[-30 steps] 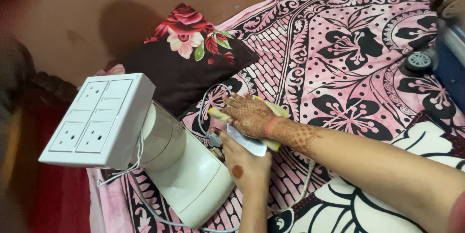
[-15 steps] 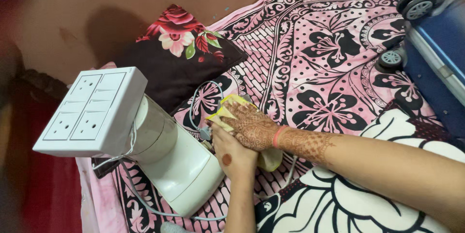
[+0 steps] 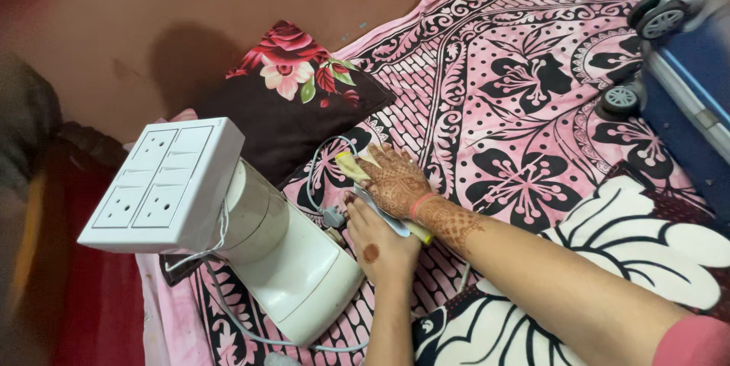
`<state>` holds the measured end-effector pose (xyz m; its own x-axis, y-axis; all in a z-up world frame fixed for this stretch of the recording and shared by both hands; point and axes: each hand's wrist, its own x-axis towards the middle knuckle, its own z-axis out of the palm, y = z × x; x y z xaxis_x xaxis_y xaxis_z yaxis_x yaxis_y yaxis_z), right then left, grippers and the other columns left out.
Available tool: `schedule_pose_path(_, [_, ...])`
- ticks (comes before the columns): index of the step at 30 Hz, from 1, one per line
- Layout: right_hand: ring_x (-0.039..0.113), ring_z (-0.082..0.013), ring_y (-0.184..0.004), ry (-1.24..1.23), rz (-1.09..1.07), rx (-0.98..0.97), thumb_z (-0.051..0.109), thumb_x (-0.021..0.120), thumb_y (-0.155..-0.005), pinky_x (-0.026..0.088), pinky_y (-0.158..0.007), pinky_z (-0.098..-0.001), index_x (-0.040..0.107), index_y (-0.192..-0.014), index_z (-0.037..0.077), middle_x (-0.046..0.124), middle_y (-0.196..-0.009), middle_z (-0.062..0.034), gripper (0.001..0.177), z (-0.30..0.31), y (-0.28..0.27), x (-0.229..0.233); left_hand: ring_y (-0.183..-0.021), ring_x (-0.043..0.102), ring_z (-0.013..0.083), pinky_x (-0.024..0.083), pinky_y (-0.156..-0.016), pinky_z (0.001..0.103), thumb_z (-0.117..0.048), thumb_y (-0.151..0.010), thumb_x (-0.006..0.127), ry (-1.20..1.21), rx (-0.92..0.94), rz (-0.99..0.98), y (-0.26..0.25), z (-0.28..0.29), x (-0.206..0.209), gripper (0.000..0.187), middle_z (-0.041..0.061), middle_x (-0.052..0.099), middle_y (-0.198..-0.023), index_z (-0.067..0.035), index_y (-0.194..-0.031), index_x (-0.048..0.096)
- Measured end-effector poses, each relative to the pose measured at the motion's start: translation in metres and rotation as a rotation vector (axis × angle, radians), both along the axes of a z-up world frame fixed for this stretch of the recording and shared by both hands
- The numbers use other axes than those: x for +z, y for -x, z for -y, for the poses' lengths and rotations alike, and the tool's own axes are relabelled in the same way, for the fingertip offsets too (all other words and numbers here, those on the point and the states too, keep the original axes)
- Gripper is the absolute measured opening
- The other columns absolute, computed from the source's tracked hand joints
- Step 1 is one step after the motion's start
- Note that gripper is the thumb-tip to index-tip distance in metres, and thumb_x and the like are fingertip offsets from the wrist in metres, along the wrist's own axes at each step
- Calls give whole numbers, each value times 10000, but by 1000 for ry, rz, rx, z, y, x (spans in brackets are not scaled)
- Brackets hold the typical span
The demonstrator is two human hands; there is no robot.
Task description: The person wipes the soleplate of a clothing iron with a cloth.
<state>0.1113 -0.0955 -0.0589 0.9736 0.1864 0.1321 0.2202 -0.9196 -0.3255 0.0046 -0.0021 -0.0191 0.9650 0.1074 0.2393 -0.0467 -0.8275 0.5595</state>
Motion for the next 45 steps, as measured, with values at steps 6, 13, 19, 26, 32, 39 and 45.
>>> schedule_pose_path(6, [13, -501, -1482, -248, -56, -155, 401, 468, -1009, 65, -1194, -524, 255, -1603, 109, -15, -1680, -305, 695, 30, 40, -66, -1328, 487, 420, 405, -1096, 427, -164, -673, 863, 90, -157, -69, 9, 9, 1, 956, 252, 447, -1484, 34, -1459, 357])
schedule_pose_path(13, [583, -377, -1280, -762, -120, -506, 460, 788, -750, 471, -1070, -448, 450, -1461, 108, 596, -1356, -229, 863, 42, 73, -41, -1263, 637, 354, 470, -1077, 383, -243, -738, 746, 374, -265, -290, -13, 2, -32, 661, 218, 663, -1330, -27, -1342, 589])
schedule_pose_path(19, [611, -413, -1175, -560, -143, -568, 424, 853, -720, 491, -989, -481, 384, -1471, 68, 609, -1282, -232, 954, 37, 69, -31, -1239, 542, 482, 413, -1047, 504, -351, -882, 641, 97, -61, -202, -43, -5, -101, 621, 320, 534, -1368, 34, -1358, 535])
schedule_pose_path(26, [629, -418, -1125, -516, -29, -633, 436, 778, -792, 490, -942, -517, 502, -1387, 74, 664, -1201, -203, 749, 29, 75, -32, -1044, 657, 430, 505, -920, 512, -440, -890, 665, 68, -23, -437, -55, -11, -98, 560, 261, 686, -1121, -11, -1246, 611])
schedule_pose_path(32, [741, -377, -920, -904, -149, -738, 397, 641, -910, 548, -824, -467, 719, -1093, 97, 763, -953, -182, 360, 55, 76, -28, -553, 592, 206, 453, -510, 344, -270, -776, 838, 1032, -94, -714, -66, -13, -100, 431, 127, 659, -758, 89, -955, 679])
schedule_pose_path(39, [726, -352, -919, -759, -40, -685, 182, 639, -858, 550, -804, -430, 764, -1054, 112, 744, -954, -179, 243, 42, 61, -77, -707, 688, 261, 531, -675, 390, -306, -805, 745, 679, -64, -231, -46, -4, -43, 363, 145, 747, -836, -5, -983, 651])
schedule_pose_path(45, [711, -394, -936, -696, 398, -485, 104, 598, -861, 564, -797, -442, 735, -1107, 61, 736, -946, -204, 284, 46, 62, -38, -891, 703, 427, 520, -811, 494, -297, -819, 720, 283, 77, -148, -35, 1, -38, 391, 233, 719, -935, -10, -1064, 618])
